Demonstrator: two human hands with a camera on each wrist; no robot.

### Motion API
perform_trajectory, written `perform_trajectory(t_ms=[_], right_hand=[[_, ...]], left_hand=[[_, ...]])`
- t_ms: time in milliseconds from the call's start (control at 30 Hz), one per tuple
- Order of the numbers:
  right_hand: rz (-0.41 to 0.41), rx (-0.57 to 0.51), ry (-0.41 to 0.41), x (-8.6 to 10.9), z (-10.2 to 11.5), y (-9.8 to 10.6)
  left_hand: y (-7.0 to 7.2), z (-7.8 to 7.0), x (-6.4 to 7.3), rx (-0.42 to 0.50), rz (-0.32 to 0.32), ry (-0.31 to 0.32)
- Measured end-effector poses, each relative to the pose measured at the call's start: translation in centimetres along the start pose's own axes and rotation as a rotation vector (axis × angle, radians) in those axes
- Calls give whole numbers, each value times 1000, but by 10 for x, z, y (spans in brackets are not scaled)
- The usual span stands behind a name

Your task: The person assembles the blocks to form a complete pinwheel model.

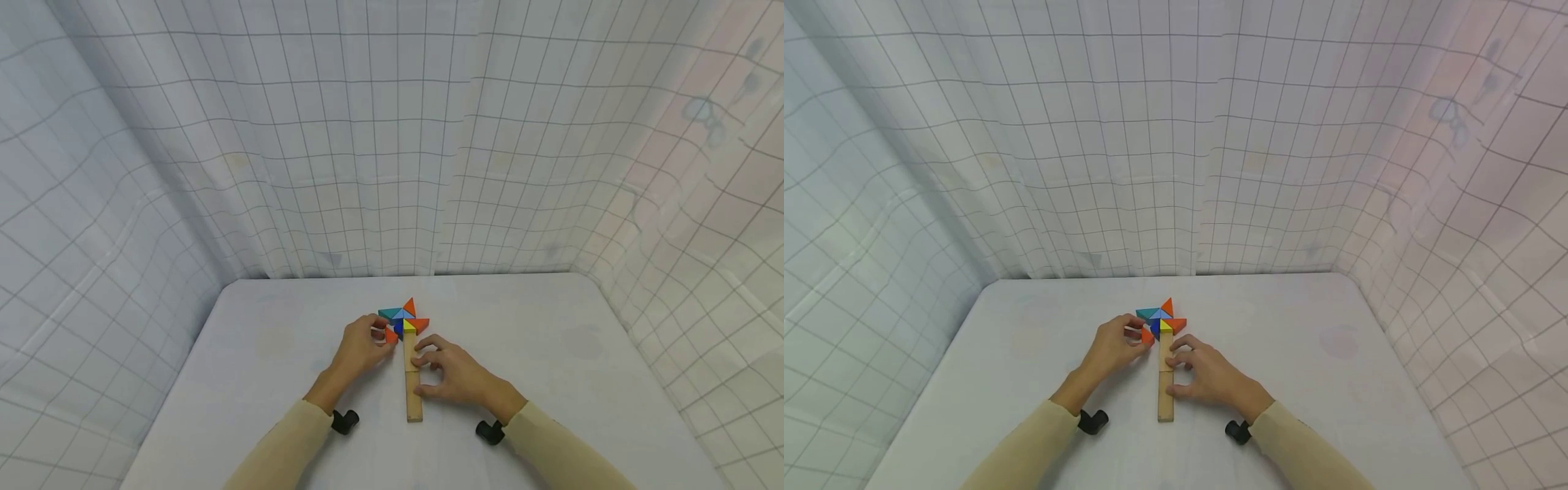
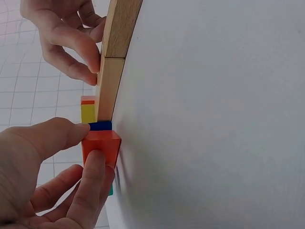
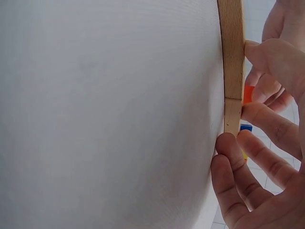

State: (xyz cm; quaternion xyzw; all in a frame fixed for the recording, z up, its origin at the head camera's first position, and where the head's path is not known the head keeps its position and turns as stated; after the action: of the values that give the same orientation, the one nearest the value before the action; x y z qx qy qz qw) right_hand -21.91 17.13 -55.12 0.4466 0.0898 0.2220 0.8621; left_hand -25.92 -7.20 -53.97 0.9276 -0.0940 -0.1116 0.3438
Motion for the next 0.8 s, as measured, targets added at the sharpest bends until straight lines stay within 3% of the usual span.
perform_trajectory(t_ms=[500, 800], right_hand=[[-8, 9, 20, 1, 0, 1], [-11, 8, 32, 0, -2, 1]], left_hand=[[-3, 4, 2, 85, -26, -9], [-4, 3, 1, 91, -27, -8]])
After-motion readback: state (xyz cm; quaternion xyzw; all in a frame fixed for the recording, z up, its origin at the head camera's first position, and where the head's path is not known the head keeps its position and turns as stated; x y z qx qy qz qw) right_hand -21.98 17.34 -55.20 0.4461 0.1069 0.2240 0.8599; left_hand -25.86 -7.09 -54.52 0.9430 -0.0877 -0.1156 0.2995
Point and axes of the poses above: each hand's wrist, its own x-axis away from the middle knuckle, its own y-axis out of the back of the hand, z = x × y, the point moved 2 cm from there along -x, towards the middle knuckle, and after that the axes turned 10 degrees about -y, right-handed, at the moved point
